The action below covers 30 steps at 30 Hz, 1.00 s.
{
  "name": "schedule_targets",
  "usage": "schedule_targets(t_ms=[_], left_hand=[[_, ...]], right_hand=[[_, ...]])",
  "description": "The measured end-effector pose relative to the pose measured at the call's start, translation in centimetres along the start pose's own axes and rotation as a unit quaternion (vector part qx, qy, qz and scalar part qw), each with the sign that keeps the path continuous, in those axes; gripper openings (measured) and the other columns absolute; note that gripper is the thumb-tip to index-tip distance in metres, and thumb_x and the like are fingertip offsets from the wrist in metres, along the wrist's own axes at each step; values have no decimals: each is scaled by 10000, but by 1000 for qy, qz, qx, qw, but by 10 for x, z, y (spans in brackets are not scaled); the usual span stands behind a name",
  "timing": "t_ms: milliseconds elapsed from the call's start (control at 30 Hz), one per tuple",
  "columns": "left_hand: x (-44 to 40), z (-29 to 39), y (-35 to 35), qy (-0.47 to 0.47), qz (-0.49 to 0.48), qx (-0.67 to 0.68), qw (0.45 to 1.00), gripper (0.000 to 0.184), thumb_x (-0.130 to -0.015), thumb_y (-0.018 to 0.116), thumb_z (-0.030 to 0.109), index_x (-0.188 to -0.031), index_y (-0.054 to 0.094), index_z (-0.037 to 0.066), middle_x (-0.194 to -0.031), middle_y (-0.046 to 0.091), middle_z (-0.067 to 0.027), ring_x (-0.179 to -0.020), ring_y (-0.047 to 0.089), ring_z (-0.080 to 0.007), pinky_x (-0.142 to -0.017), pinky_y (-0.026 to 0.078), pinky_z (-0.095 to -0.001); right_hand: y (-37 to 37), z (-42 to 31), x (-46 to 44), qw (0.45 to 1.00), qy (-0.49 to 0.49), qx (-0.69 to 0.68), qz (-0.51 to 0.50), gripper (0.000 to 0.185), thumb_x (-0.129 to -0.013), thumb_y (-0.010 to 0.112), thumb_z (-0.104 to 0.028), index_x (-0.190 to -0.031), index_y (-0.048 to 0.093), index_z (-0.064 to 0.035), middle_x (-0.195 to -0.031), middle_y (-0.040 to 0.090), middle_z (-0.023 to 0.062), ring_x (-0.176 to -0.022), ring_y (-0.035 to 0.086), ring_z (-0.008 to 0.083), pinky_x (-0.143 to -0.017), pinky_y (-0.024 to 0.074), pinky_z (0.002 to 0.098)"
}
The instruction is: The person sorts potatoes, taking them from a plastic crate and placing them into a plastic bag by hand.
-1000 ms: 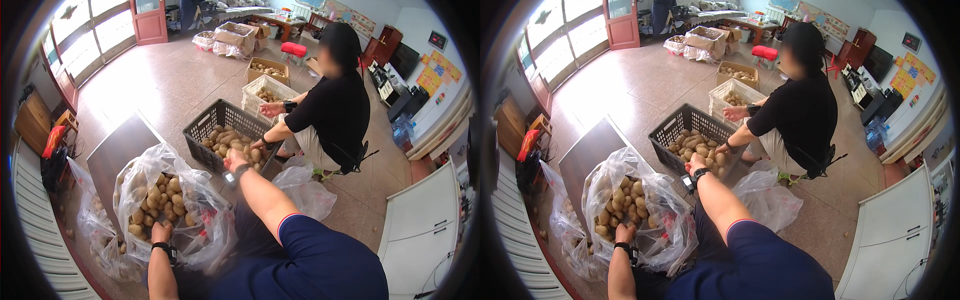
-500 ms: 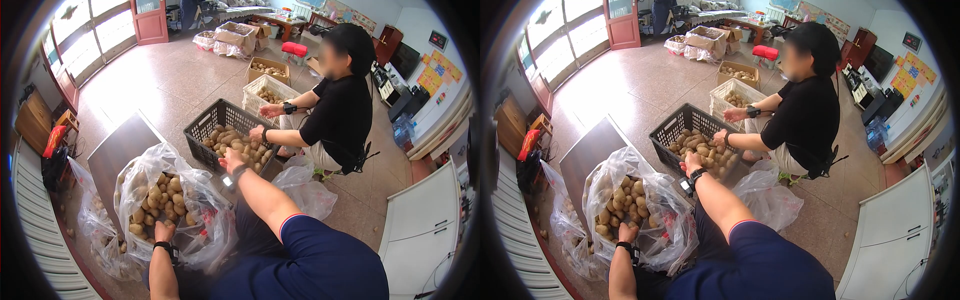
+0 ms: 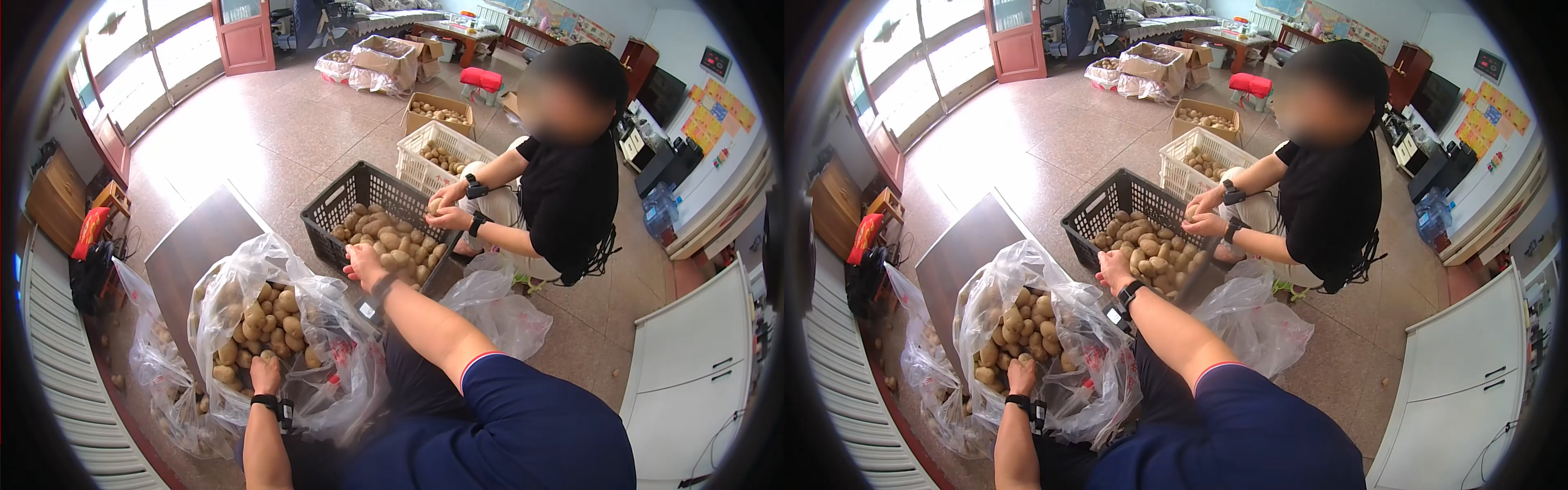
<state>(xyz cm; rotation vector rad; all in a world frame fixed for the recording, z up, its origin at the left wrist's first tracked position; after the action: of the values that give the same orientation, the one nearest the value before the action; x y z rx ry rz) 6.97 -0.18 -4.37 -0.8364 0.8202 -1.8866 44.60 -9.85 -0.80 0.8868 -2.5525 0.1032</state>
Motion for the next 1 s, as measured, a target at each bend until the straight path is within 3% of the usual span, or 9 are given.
schedule_targets(t_ms=[100, 300, 367, 500, 567, 600, 667, 800, 1000], left_hand=[[-2, -2, -1, -10, 28, 16, 999, 421, -829, 662, 298, -936, 588, -103, -930, 648, -329, -967, 626, -472, -854, 488, -492], [-10, -3, 5, -37, -13, 127, 991, 407, -868, 670, 310, -938, 582, -82, -839, 663, -242, -676, 673, -369, -555, 538, -432], [-7, 7, 5, -17, -44, 167, 985, 364, -893, 667, 295, -943, 590, -57, -758, 639, -145, -521, 617, -229, -413, 486, -346], [16, 48, -9, -7, -115, 274, 955, 295, -919, 649, 267, -952, 607, -23, -708, 603, -68, -481, 556, -142, -389, 453, -311], [16, 50, 2, 7, -177, 317, 932, 225, -939, 628, 237, -962, 620, 13, -701, 584, -22, -477, 522, -101, -389, 430, -282], [17, 52, 1, 7, -177, 317, 932, 225, -939, 628, 237, -962, 620, 13, -701, 584, -22, -477, 522, -101, -389, 430, -282], [22, 60, 3, 22, -241, 356, 903, 205, -943, 622, 238, -972, 625, 35, -714, 590, -11, -496, 527, -101, -411, 425, -261], [32, 73, 2, 13, -277, 400, 874, 199, -944, 622, 243, -964, 631, 45, -723, 590, 4, -532, 534, -95, -432, 423, -248], [36, 70, 5, -9, -282, 400, 872, 334, -954, 613, 318, -1160, 563, 61, -834, 616, -9, -583, 544, -103, -466, 463, -249]], right_hand=[[11, -5, 9, 999, -16, 24, -31, 305, -976, 537, -354, -1102, 553, -77, -974, 595, 39, -622, 598, 149, -514, 484, 309], [43, -7, 30, 981, -141, 109, -75, 237, -922, 620, -227, -1059, 629, -33, -887, 672, 59, -746, 659, 165, -649, 530, 330], [60, -12, 48, 907, -346, 212, -110, 265, -899, 622, -251, -1038, 641, -27, -903, 690, 132, -808, 680, 298, -741, 542, 367], [83, -21, 101, 858, -338, 318, -220, 291, -856, 653, -184, -1103, 618, -33, -990, 676, 129, -920, 657, 292, -828, 527, 366], [98, -21, 128, 755, -471, 370, -268, 337, -813, 673, -170, -1132, 617, -78, -1109, 650, 102, -1026, 619, 312, -868, 522, 402], [101, -15, 129, 755, -471, 370, -268, 337, -813, 673, -170, -1132, 617, -78, -1109, 650, 102, -1026, 619, 312, -868, 522, 402], [112, -3, 145, 659, -556, 368, -348, 409, -770, 691, -160, -1168, 605, -118, -1204, 609, 85, -1104, 586, 304, -897, 515, 419], [119, 21, 160, 606, -511, 415, -445, 502, -728, 700, -139, -1213, 573, -153, -1204, 596, 85, -1074, 602, 307, -870, 530, 416], [120, 26, 164, 622, -459, 449, -448, 507, -753, 723, -211, -1225, 542, -167, -1152, 581, 105, -1035, 626, 321, -811, 543, 429]])
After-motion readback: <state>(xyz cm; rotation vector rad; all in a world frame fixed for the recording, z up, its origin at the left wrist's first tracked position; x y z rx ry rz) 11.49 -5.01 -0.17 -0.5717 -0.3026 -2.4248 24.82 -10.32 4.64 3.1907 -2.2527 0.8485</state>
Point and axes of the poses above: each hand's wrist, its own x-axis away from the middle knuckle, its own y-axis out of the palm, z = x × y, the point moved 5 cm from there along -x, towards the middle knuckle
